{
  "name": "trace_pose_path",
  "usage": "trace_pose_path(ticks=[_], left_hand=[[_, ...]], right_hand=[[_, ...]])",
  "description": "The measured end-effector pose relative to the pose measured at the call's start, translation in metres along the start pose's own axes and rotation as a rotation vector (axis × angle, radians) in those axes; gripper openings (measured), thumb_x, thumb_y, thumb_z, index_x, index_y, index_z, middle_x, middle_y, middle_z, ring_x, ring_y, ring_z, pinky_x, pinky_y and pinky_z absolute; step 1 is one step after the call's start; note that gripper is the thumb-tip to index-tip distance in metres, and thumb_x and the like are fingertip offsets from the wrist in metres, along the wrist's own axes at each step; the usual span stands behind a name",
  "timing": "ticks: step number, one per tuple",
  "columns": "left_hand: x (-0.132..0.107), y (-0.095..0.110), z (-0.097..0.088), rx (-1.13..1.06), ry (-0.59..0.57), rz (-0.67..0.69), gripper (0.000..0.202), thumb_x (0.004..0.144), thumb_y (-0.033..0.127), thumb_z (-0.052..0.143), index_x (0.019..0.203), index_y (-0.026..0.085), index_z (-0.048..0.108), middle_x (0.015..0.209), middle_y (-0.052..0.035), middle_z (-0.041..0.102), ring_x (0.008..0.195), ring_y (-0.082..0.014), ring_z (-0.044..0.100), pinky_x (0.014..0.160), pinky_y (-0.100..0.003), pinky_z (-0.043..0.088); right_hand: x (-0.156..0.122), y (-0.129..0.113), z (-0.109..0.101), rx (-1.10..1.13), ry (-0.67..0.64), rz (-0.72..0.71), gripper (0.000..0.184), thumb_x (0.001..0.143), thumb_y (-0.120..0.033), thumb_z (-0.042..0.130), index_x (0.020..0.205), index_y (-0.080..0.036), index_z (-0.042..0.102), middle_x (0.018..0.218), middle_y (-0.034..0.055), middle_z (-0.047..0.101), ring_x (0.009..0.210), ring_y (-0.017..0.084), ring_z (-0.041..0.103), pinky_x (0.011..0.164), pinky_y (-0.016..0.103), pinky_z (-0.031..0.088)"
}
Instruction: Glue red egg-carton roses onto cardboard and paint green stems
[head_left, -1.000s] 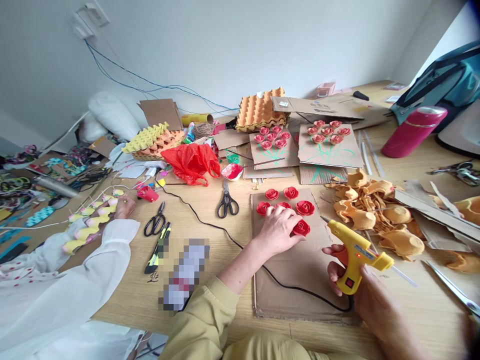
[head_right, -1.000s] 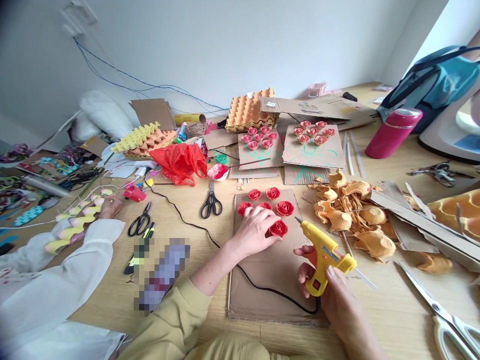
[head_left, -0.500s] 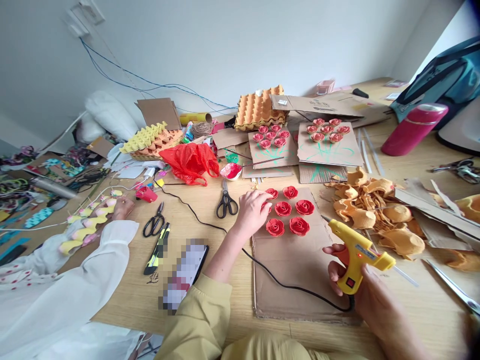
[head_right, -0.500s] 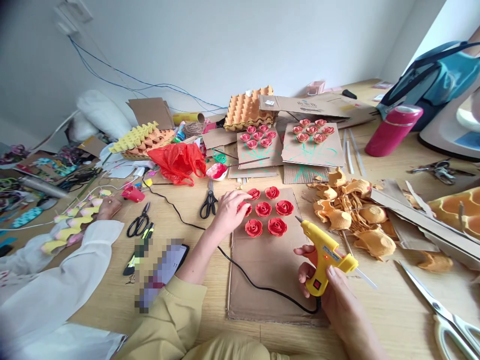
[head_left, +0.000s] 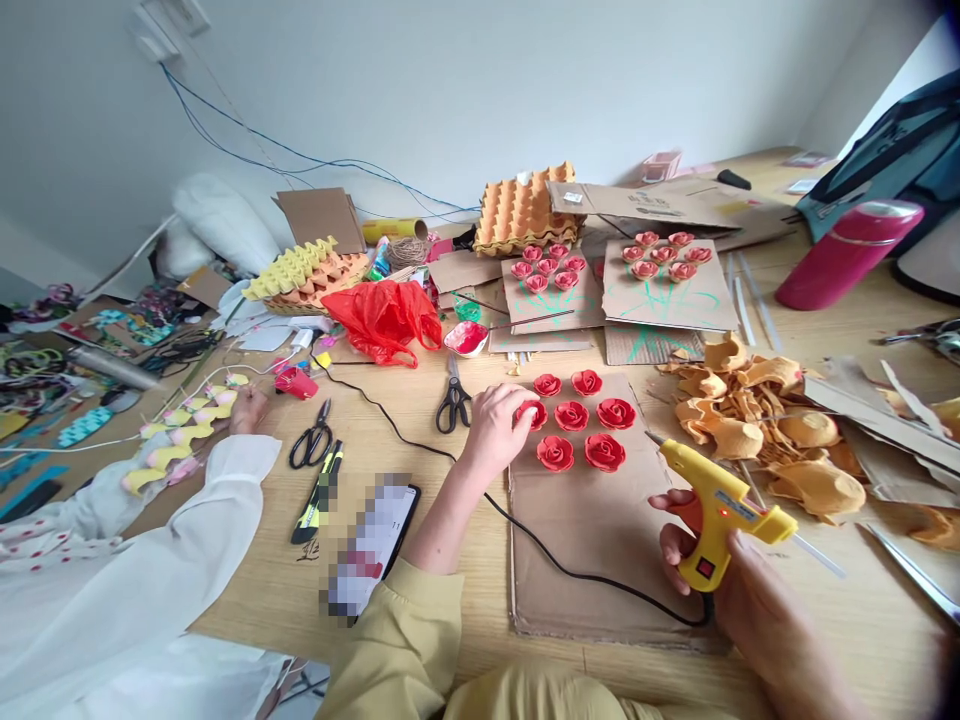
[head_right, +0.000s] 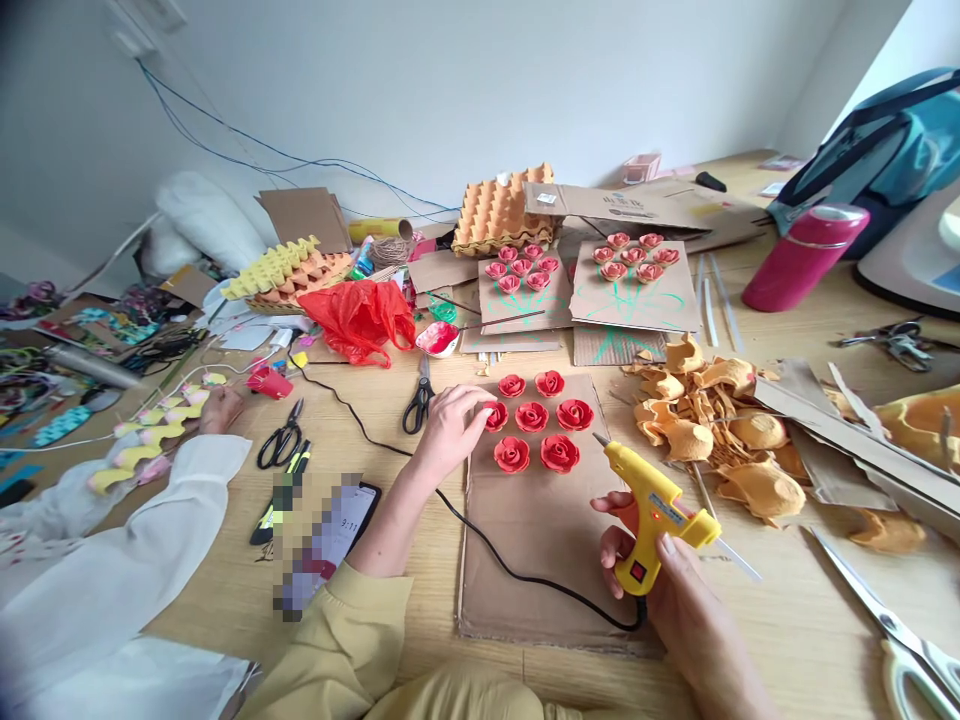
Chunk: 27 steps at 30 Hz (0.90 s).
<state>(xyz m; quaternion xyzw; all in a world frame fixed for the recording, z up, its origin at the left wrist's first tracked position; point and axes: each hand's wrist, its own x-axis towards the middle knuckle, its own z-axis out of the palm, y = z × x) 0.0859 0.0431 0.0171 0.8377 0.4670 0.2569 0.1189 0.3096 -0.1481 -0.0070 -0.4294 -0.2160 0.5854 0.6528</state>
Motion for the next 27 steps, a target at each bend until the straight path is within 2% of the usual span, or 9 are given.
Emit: trace_pose_path(ticks=[5, 9, 15, 22, 27], left_hand=[[-0.019, -0.004, 0.000, -0.048, 0.071, 0.010, 0.015, 0.093, 0.016, 0.056, 0.099, 0.023, 0.068, 0.106, -0.0030, 0.073, 0.104, -0.0185, 0.064, 0.097, -0.034, 0.045], [-0.024, -0.007, 0.003, -0.082, 0.149, 0.022, 0.013, 0.095, 0.017, 0.055, 0.095, 0.022, 0.067, 0.100, -0.0037, 0.073, 0.097, -0.0180, 0.065, 0.092, -0.033, 0.047], [-0.030, -0.009, 0.006, -0.130, 0.220, 0.028, 0.026, 0.098, 0.023, 0.050, 0.074, 0.020, 0.059, 0.083, -0.0042, 0.069, 0.082, -0.0179, 0.062, 0.081, -0.031, 0.045], [-0.042, -0.011, 0.012, -0.182, 0.319, 0.026, 0.012, 0.095, 0.018, 0.053, 0.085, 0.020, 0.060, 0.084, -0.0029, 0.067, 0.081, -0.0170, 0.061, 0.080, -0.029, 0.045], [-0.049, -0.011, 0.014, -0.235, 0.342, 0.024, 0.014, 0.096, 0.019, 0.052, 0.086, 0.019, 0.062, 0.084, -0.0028, 0.068, 0.082, -0.0165, 0.063, 0.081, -0.029, 0.046]], right_hand=[[0.000, 0.000, 0.001, -0.008, -0.005, 0.013, 0.035, 0.090, -0.050, 0.058, 0.115, -0.026, 0.068, 0.117, 0.0121, 0.065, 0.062, 0.017, 0.052, 0.043, 0.029, 0.042], [0.000, 0.002, -0.002, -0.008, -0.008, 0.022, 0.037, 0.089, -0.051, 0.059, 0.115, -0.026, 0.068, 0.119, 0.0124, 0.064, 0.063, 0.017, 0.053, 0.043, 0.029, 0.043], [0.001, 0.004, -0.007, -0.005, -0.044, 0.026, 0.037, 0.092, -0.050, 0.057, 0.119, -0.028, 0.067, 0.121, 0.0098, 0.064, 0.066, 0.017, 0.053, 0.046, 0.028, 0.045], [0.002, 0.007, -0.011, -0.036, -0.068, 0.036, 0.036, 0.093, -0.052, 0.054, 0.117, -0.029, 0.067, 0.119, 0.0087, 0.062, 0.065, 0.016, 0.048, 0.045, 0.027, 0.042], [0.005, 0.010, -0.015, -0.060, -0.123, 0.022, 0.038, 0.093, -0.052, 0.053, 0.119, -0.028, 0.066, 0.116, 0.0100, 0.062, 0.062, 0.015, 0.048, 0.044, 0.028, 0.041]])
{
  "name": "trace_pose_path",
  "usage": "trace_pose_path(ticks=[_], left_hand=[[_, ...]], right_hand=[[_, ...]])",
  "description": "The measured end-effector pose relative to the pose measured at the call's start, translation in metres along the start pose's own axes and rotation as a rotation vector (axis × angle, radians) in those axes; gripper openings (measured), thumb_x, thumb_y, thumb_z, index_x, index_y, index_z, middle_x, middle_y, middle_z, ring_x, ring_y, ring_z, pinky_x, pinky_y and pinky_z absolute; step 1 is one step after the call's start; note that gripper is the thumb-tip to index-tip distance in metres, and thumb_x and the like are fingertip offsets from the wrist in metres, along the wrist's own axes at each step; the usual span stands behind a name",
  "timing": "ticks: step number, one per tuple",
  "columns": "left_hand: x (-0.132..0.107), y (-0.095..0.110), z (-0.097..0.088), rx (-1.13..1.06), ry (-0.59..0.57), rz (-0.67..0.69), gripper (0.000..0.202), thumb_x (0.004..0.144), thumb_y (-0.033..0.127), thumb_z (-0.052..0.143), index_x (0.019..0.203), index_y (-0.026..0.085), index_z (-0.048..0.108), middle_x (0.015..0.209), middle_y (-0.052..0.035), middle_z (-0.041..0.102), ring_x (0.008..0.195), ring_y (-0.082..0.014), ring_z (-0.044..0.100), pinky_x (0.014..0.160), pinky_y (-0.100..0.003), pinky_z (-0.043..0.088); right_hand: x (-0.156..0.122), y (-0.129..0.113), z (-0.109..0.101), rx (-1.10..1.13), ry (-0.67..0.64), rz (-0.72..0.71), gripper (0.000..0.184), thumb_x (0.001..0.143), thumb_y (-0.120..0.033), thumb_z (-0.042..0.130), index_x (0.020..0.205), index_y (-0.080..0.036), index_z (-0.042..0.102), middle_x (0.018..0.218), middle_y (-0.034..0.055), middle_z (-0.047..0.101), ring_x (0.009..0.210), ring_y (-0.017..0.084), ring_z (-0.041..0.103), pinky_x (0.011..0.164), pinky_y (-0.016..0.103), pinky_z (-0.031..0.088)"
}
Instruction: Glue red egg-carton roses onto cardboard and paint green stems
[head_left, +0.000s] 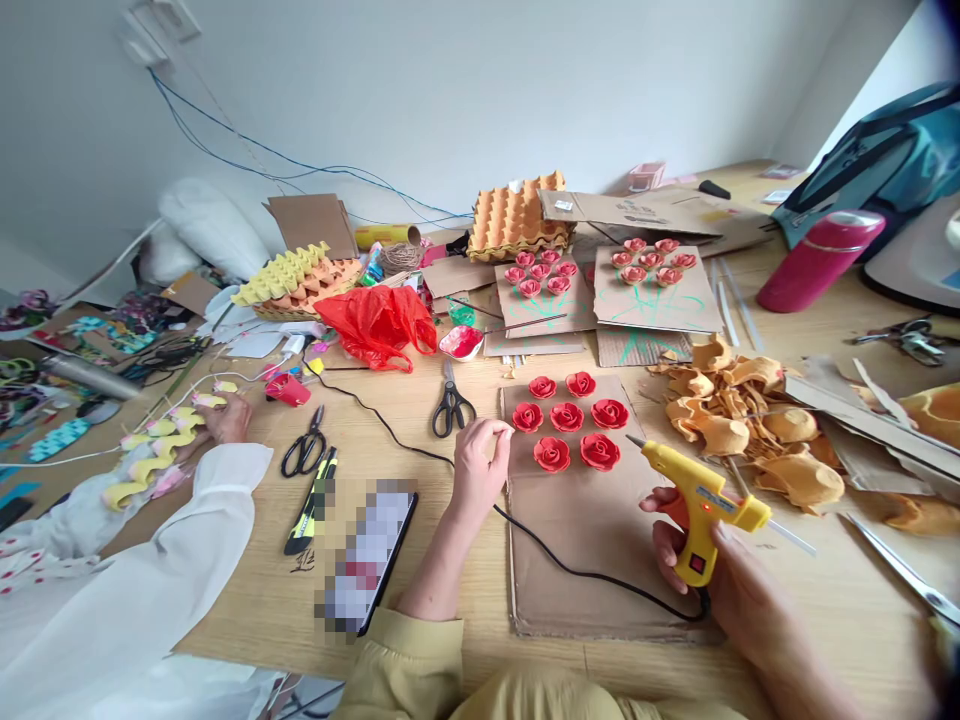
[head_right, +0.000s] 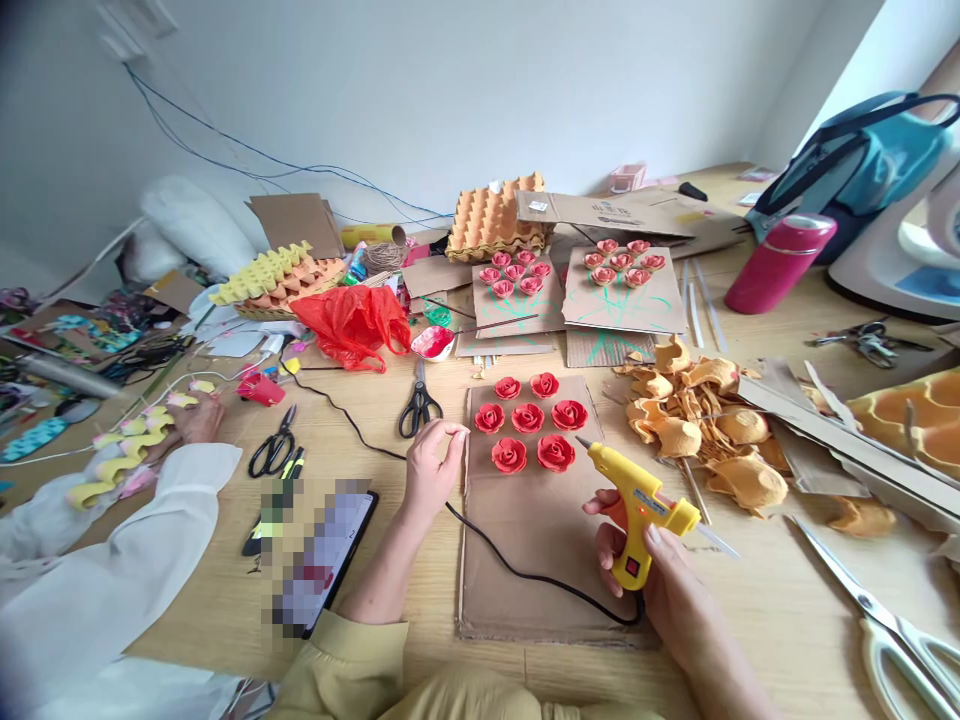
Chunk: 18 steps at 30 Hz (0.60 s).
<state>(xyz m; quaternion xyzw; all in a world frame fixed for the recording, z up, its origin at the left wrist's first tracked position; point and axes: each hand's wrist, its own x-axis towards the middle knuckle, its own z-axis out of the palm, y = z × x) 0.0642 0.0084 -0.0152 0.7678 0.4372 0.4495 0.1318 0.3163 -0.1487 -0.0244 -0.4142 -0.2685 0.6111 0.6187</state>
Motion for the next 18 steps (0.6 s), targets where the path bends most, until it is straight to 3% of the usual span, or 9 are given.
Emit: trace_pose_path(ticks=[9, 12, 18], left_hand=[[-0.011, 0.001, -0.014, -0.064, 0.032, -0.123, 0.021, 0.097, 0.027, 0.051, 0.084, 0.019, 0.064, 0.083, -0.0030, 0.069, 0.083, -0.0158, 0.065, 0.081, -0.028, 0.048], [-0.013, -0.002, -0.016, -0.099, 0.061, -0.201, 0.019, 0.096, 0.028, 0.052, 0.085, 0.020, 0.065, 0.084, -0.0030, 0.071, 0.083, -0.0159, 0.067, 0.081, -0.027, 0.050], [-0.016, -0.004, -0.013, -0.135, 0.083, -0.290, 0.018, 0.095, 0.029, 0.051, 0.088, 0.020, 0.064, 0.084, -0.0034, 0.072, 0.082, -0.0162, 0.067, 0.081, -0.027, 0.051]], right_hand=[[-0.002, 0.007, -0.004, 0.015, -0.032, 0.003, 0.040, 0.090, -0.054, 0.058, 0.112, -0.024, 0.070, 0.103, 0.0124, 0.066, 0.055, 0.013, 0.047, 0.038, 0.026, 0.037], [-0.005, 0.003, 0.002, 0.029, -0.037, -0.006, 0.037, 0.088, -0.055, 0.061, 0.107, -0.025, 0.071, 0.106, 0.0118, 0.065, 0.057, 0.014, 0.048, 0.035, 0.025, 0.035], [0.001, -0.010, 0.019, 0.008, -0.139, -0.029, 0.039, 0.088, -0.056, 0.061, 0.107, -0.023, 0.069, 0.093, 0.0084, 0.063, 0.046, 0.009, 0.040, 0.037, 0.026, 0.027]])
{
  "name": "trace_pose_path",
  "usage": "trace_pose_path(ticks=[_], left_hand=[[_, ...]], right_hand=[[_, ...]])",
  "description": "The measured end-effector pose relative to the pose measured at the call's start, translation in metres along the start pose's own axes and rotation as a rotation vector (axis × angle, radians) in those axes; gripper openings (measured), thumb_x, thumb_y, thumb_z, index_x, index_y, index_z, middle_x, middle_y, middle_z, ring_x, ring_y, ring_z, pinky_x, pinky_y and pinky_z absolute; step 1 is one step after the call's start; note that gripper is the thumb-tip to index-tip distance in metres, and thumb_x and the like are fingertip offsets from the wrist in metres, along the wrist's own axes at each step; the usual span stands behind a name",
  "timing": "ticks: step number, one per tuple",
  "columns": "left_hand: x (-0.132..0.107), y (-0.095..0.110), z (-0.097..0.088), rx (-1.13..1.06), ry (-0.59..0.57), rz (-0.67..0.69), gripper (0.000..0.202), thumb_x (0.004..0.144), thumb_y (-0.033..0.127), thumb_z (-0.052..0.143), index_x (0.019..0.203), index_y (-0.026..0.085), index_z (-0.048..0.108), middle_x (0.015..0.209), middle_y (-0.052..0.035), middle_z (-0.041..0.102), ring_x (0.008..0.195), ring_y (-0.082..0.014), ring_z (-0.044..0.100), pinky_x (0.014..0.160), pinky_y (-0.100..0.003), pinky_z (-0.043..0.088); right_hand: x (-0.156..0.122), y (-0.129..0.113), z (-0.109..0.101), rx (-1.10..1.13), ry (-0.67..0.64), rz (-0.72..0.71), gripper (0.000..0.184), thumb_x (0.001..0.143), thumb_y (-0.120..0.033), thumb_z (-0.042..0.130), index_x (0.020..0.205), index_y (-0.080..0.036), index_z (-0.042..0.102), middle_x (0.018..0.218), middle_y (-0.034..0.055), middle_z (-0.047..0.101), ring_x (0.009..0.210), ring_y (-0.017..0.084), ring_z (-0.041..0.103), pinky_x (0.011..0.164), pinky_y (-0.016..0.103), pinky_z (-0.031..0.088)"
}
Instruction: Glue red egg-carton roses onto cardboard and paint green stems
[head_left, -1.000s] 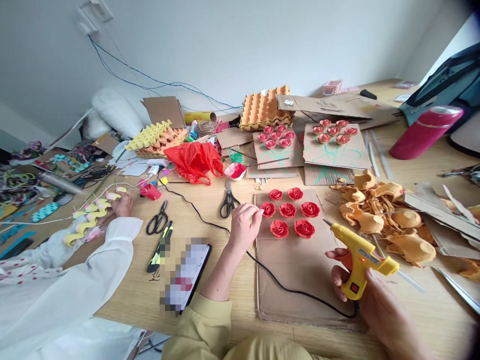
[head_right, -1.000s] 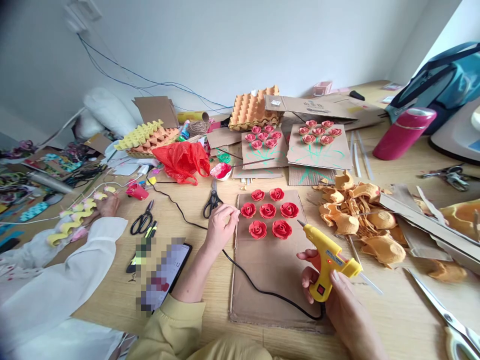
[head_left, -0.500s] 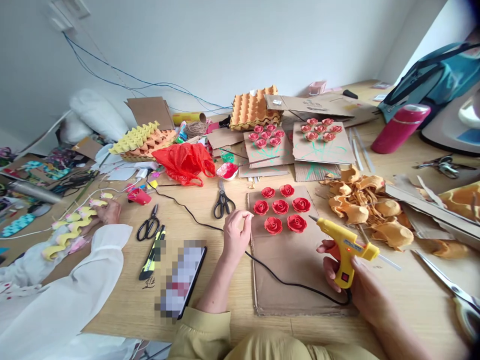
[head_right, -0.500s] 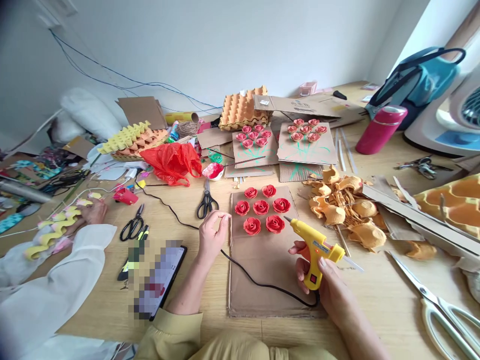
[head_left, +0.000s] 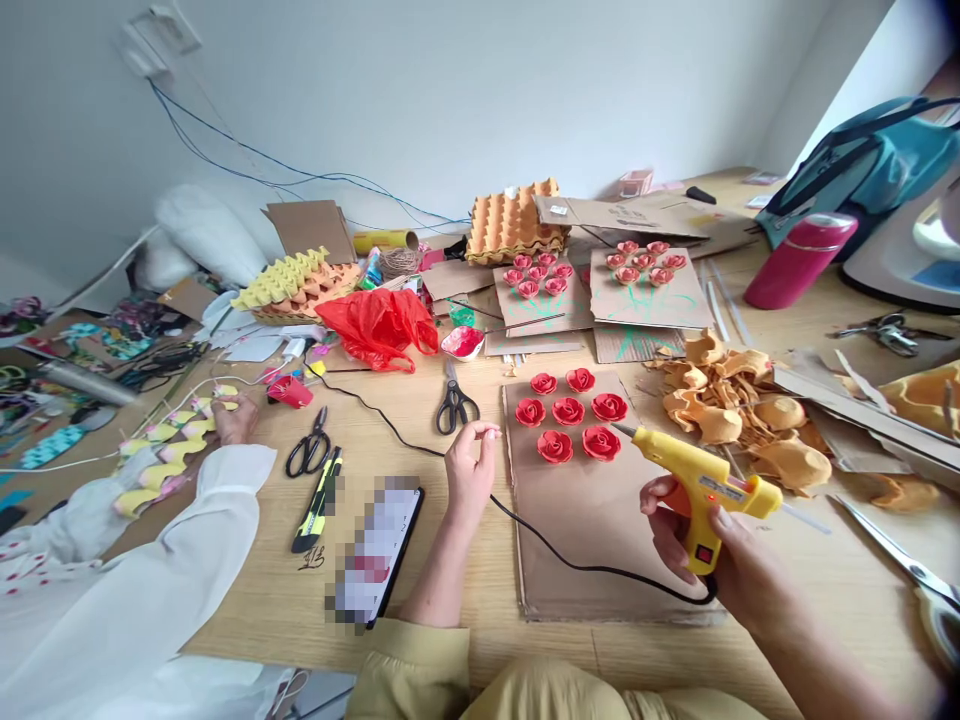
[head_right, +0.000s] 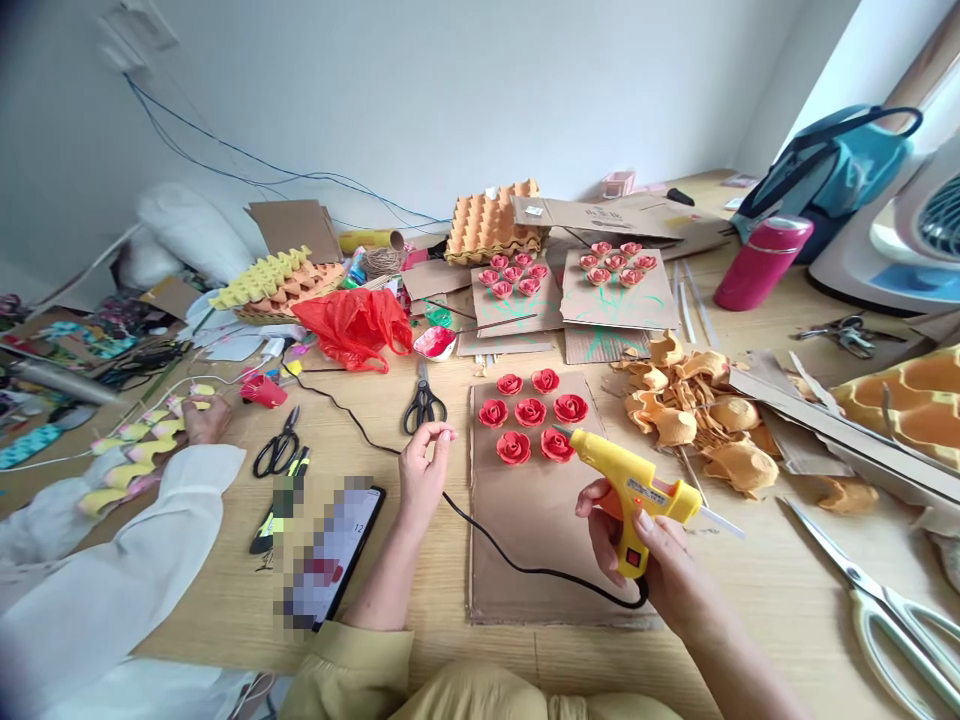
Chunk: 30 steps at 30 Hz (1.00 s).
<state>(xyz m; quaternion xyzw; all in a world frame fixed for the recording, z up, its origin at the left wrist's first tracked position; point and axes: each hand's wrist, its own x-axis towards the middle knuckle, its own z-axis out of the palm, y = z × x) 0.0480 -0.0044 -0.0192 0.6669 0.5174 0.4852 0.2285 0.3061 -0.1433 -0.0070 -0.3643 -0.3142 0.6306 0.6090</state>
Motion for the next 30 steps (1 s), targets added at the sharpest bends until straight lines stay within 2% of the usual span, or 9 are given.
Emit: trace_pose_path(ticks=[3, 5, 8, 13, 16, 19, 22, 26, 30], left_hand=[[-0.001, -0.003, 0.000, 0.014, -0.004, 0.004, 0.028, 0.098, 0.032, 0.046, 0.078, 0.020, 0.062, 0.079, -0.0028, 0.069, 0.078, -0.0156, 0.065, 0.077, -0.026, 0.049], [-0.001, -0.005, -0.001, 0.027, -0.004, 0.010, 0.035, 0.099, 0.033, 0.044, 0.069, 0.020, 0.058, 0.074, -0.0021, 0.066, 0.073, -0.0148, 0.063, 0.074, -0.026, 0.047], [-0.003, -0.007, 0.000, 0.039, -0.005, 0.014, 0.034, 0.098, 0.032, 0.046, 0.068, 0.019, 0.057, 0.071, -0.0015, 0.063, 0.071, -0.0145, 0.062, 0.073, -0.026, 0.047], [-0.002, -0.010, 0.007, 0.062, -0.037, 0.048, 0.020, 0.095, 0.027, 0.051, 0.081, 0.019, 0.062, 0.079, -0.0026, 0.067, 0.078, -0.0154, 0.064, 0.078, -0.027, 0.050], [0.008, -0.013, 0.013, 0.092, -0.090, 0.109, 0.012, 0.092, 0.019, 0.054, 0.097, 0.020, 0.065, 0.094, -0.0051, 0.071, 0.091, -0.0181, 0.067, 0.087, -0.032, 0.052], [0.024, -0.017, 0.018, 0.152, -0.240, 0.210, 0.032, 0.086, 0.012, 0.061, 0.116, 0.022, 0.063, 0.115, -0.0076, 0.070, 0.110, -0.0221, 0.065, 0.099, -0.040, 0.051], [0.038, -0.021, 0.023, 0.195, -0.359, 0.249, 0.044, 0.084, 0.012, 0.066, 0.127, 0.022, 0.059, 0.127, -0.0099, 0.067, 0.120, -0.0248, 0.061, 0.107, -0.046, 0.048], [0.043, -0.026, 0.028, 0.179, -0.395, 0.213, 0.048, 0.086, 0.018, 0.068, 0.133, 0.021, 0.057, 0.131, -0.0123, 0.065, 0.124, -0.0258, 0.060, 0.109, -0.047, 0.047], [0.039, -0.031, 0.031, 0.123, -0.393, 0.163, 0.049, 0.085, 0.015, 0.069, 0.132, 0.021, 0.057, 0.131, -0.0119, 0.065, 0.123, -0.0247, 0.062, 0.109, -0.045, 0.048]], right_hand=[[0.009, 0.004, -0.003, -0.010, -0.033, -0.005, 0.040, 0.089, -0.057, 0.060, 0.110, -0.023, 0.067, 0.089, 0.0076, 0.063, 0.047, 0.010, 0.040, 0.038, 0.027, 0.026], [0.012, 0.010, -0.009, -0.028, -0.055, 0.000, 0.040, 0.093, -0.055, 0.053, 0.111, -0.022, 0.066, 0.075, 0.0048, 0.059, 0.046, 0.010, 0.037, 0.041, 0.028, 0.025], [0.014, 0.018, -0.019, -0.045, -0.052, -0.004, 0.041, 0.098, -0.053, 0.044, 0.116, -0.022, 0.063, 0.067, 0.0024, 0.055, 0.045, 0.011, 0.036, 0.043, 0.028, 0.022], [0.014, 0.017, -0.023, -0.022, 0.021, -0.010, 0.046, 0.097, -0.058, 0.042, 0.114, -0.022, 0.064, 0.063, 0.0011, 0.051, 0.046, 0.012, 0.035, 0.042, 0.027, 0.021], [0.014, 0.013, -0.020, -0.017, 0.059, -0.011, 0.046, 0.094, -0.059, 0.047, 0.110, -0.021, 0.066, 0.063, 0.0019, 0.050, 0.046, 0.012, 0.035, 0.041, 0.027, 0.023], [0.014, 0.012, -0.017, -0.003, 0.073, 0.008, 0.046, 0.093, -0.059, 0.048, 0.111, -0.021, 0.067, 0.063, 0.0027, 0.051, 0.046, 0.013, 0.036, 0.041, 0.027, 0.026], [0.013, 0.011, -0.018, 0.012, 0.091, -0.017, 0.044, 0.093, -0.057, 0.049, 0.111, -0.022, 0.068, 0.070, 0.0052, 0.056, 0.048, 0.012, 0.038, 0.039, 0.027, 0.027], [0.013, 0.007, -0.020, 0.053, 0.165, -0.048, 0.041, 0.093, -0.057, 0.050, 0.109, -0.025, 0.069, 0.100, 0.0090, 0.062, 0.052, 0.011, 0.040, 0.038, 0.026, 0.031], [0.014, 0.003, -0.018, 0.068, 0.203, -0.039, 0.040, 0.092, -0.058, 0.050, 0.107, -0.027, 0.070, 0.099, 0.0083, 0.063, 0.053, 0.011, 0.040, 0.038, 0.025, 0.034]])
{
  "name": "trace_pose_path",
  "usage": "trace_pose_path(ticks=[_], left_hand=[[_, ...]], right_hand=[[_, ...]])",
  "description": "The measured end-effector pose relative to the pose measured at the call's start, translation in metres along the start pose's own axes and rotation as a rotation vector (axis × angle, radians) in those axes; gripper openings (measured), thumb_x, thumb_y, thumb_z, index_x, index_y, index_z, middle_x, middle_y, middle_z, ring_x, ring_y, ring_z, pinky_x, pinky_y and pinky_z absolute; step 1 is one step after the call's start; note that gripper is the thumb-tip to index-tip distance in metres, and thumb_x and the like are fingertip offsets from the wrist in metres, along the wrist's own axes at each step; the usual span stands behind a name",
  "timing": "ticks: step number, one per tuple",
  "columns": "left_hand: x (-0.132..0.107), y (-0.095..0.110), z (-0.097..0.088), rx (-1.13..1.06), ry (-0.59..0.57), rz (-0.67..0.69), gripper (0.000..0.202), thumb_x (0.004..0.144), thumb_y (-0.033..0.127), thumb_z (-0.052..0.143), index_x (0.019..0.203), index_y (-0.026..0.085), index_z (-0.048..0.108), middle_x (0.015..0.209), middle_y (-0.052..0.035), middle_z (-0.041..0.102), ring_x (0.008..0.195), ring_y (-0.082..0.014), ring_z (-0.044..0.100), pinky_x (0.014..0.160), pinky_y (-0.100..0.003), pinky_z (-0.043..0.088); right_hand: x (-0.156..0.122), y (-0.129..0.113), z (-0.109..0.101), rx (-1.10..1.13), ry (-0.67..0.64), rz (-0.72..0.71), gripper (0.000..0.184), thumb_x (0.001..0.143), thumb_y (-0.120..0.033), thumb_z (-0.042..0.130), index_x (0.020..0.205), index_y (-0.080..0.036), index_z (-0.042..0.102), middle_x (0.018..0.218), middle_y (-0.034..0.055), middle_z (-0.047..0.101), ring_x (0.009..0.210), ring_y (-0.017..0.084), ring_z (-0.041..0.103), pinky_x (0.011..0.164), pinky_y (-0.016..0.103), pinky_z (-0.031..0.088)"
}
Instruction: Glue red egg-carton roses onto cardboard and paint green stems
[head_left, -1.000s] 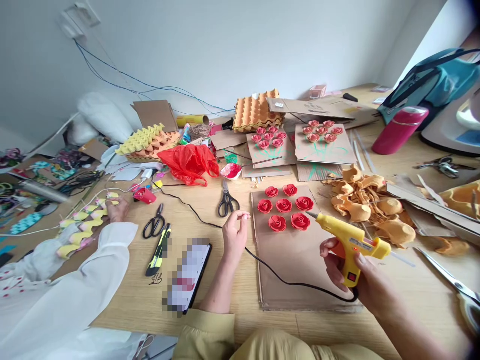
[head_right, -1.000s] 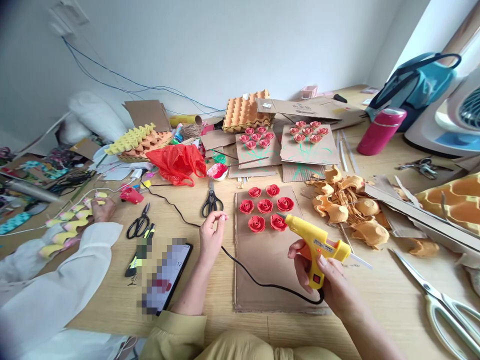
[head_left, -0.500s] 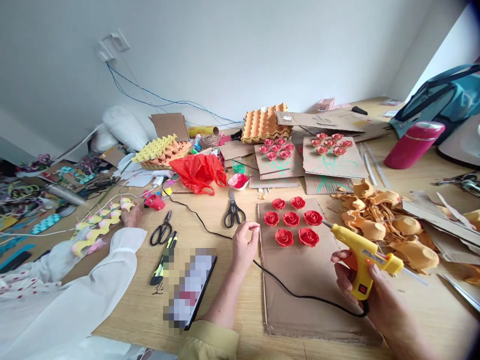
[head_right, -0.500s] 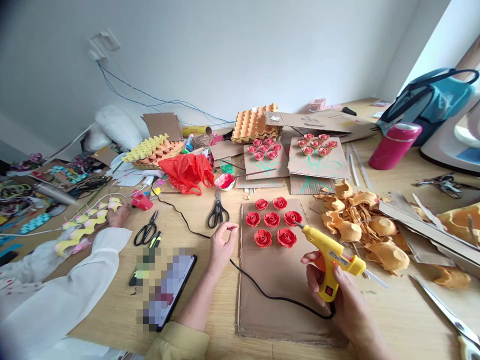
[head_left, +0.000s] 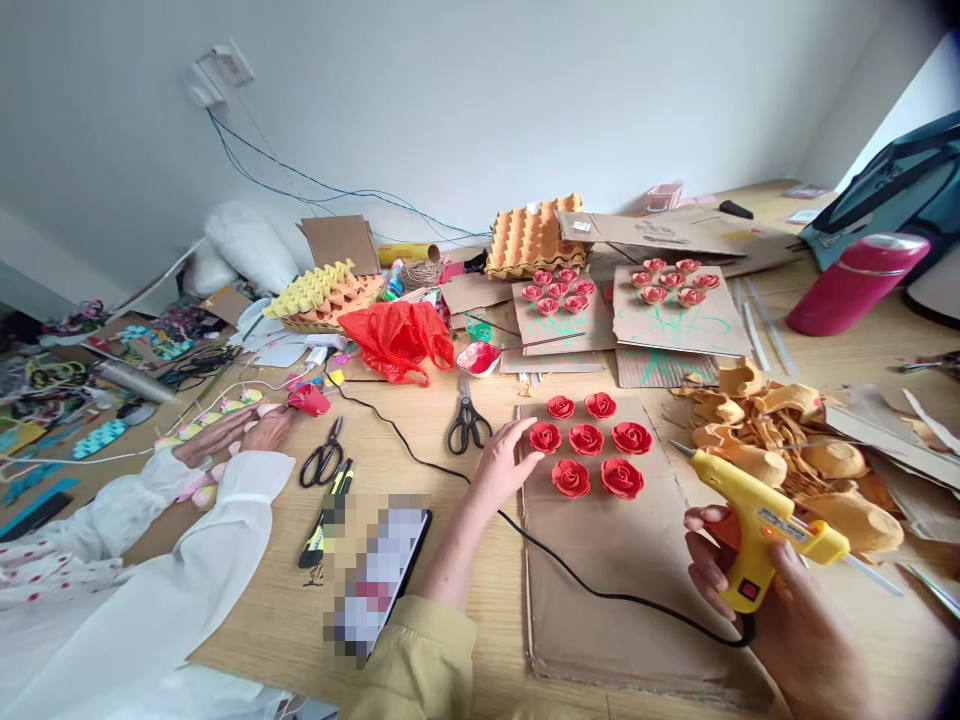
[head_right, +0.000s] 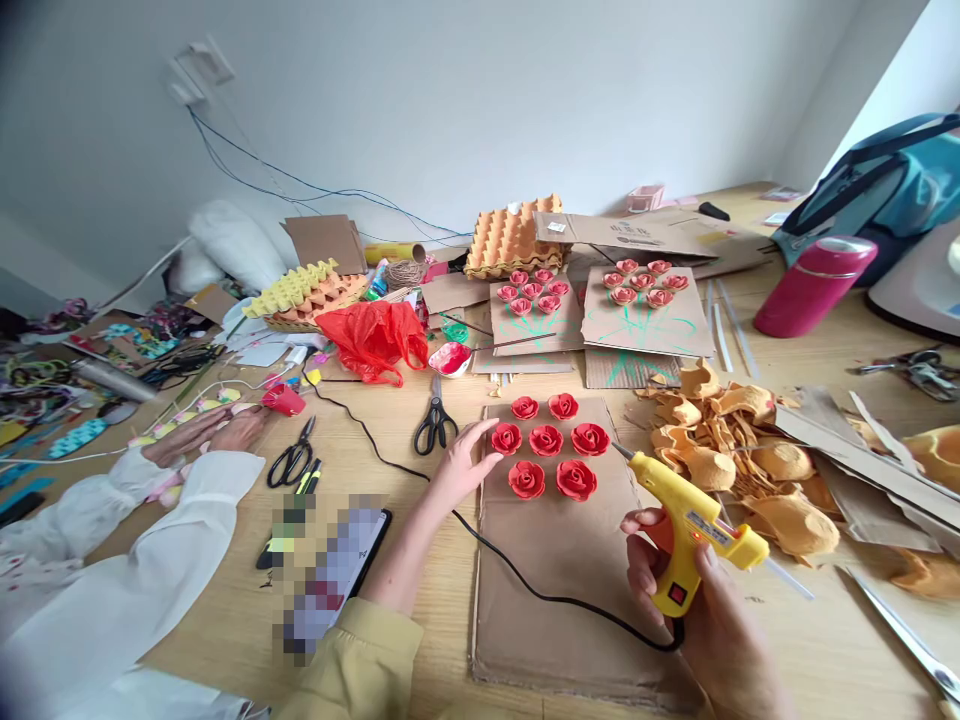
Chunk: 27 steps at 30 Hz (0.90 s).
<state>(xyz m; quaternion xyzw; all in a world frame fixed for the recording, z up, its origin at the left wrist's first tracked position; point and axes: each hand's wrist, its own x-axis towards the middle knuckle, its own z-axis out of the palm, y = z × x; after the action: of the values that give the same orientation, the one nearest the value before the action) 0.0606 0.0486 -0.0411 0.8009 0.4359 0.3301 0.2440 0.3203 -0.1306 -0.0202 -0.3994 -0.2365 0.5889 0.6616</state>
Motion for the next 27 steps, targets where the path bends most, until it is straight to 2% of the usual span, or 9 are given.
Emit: trace_pose_path(ticks=[7, 13, 20, 23, 27], left_hand=[[-0.001, -0.001, 0.006, -0.022, 0.007, -0.019, 0.050, 0.083, 0.015, 0.070, 0.132, 0.022, 0.058, 0.130, -0.0105, 0.067, 0.121, -0.0251, 0.063, 0.108, -0.045, 0.049], [-0.001, 0.003, 0.009, -0.009, 0.055, -0.046, 0.045, 0.083, 0.018, 0.072, 0.127, 0.022, 0.061, 0.125, -0.0102, 0.070, 0.115, -0.0256, 0.066, 0.104, -0.046, 0.052], [-0.003, 0.000, 0.011, -0.009, 0.071, -0.035, 0.044, 0.082, 0.017, 0.073, 0.124, 0.022, 0.062, 0.122, -0.0095, 0.071, 0.114, -0.0244, 0.067, 0.105, -0.044, 0.052], [-0.004, 0.000, 0.009, -0.010, 0.069, -0.016, 0.045, 0.082, 0.017, 0.072, 0.126, 0.021, 0.061, 0.124, -0.0100, 0.069, 0.115, -0.0242, 0.066, 0.105, -0.044, 0.051], [-0.011, 0.012, -0.001, 0.032, 0.139, 0.013, 0.040, 0.086, 0.018, 0.068, 0.124, 0.023, 0.061, 0.125, -0.0094, 0.068, 0.118, -0.0239, 0.063, 0.106, -0.043, 0.049]], right_hand=[[-0.001, -0.002, 0.005, -0.049, 0.031, 0.018, 0.036, 0.088, -0.061, 0.056, 0.097, -0.031, 0.074, 0.096, 0.0092, 0.067, 0.053, 0.014, 0.043, 0.038, 0.028, 0.034], [-0.002, -0.001, 0.004, -0.026, -0.029, 0.010, 0.039, 0.091, -0.059, 0.052, 0.106, -0.028, 0.072, 0.101, 0.0089, 0.063, 0.054, 0.012, 0.041, 0.038, 0.026, 0.033], [-0.002, -0.006, 0.011, -0.053, -0.040, 0.029, 0.038, 0.088, -0.060, 0.058, 0.105, -0.029, 0.071, 0.101, 0.0085, 0.063, 0.055, 0.013, 0.042, 0.037, 0.026, 0.034], [-0.003, -0.006, 0.011, -0.052, -0.049, 0.032, 0.038, 0.088, -0.060, 0.058, 0.105, -0.029, 0.071, 0.102, 0.0081, 0.063, 0.055, 0.012, 0.043, 0.037, 0.026, 0.035], [-0.004, -0.006, 0.012, -0.036, -0.032, 0.029, 0.040, 0.090, -0.059, 0.053, 0.105, -0.027, 0.071, 0.103, 0.0089, 0.061, 0.055, 0.012, 0.042, 0.036, 0.026, 0.032]])
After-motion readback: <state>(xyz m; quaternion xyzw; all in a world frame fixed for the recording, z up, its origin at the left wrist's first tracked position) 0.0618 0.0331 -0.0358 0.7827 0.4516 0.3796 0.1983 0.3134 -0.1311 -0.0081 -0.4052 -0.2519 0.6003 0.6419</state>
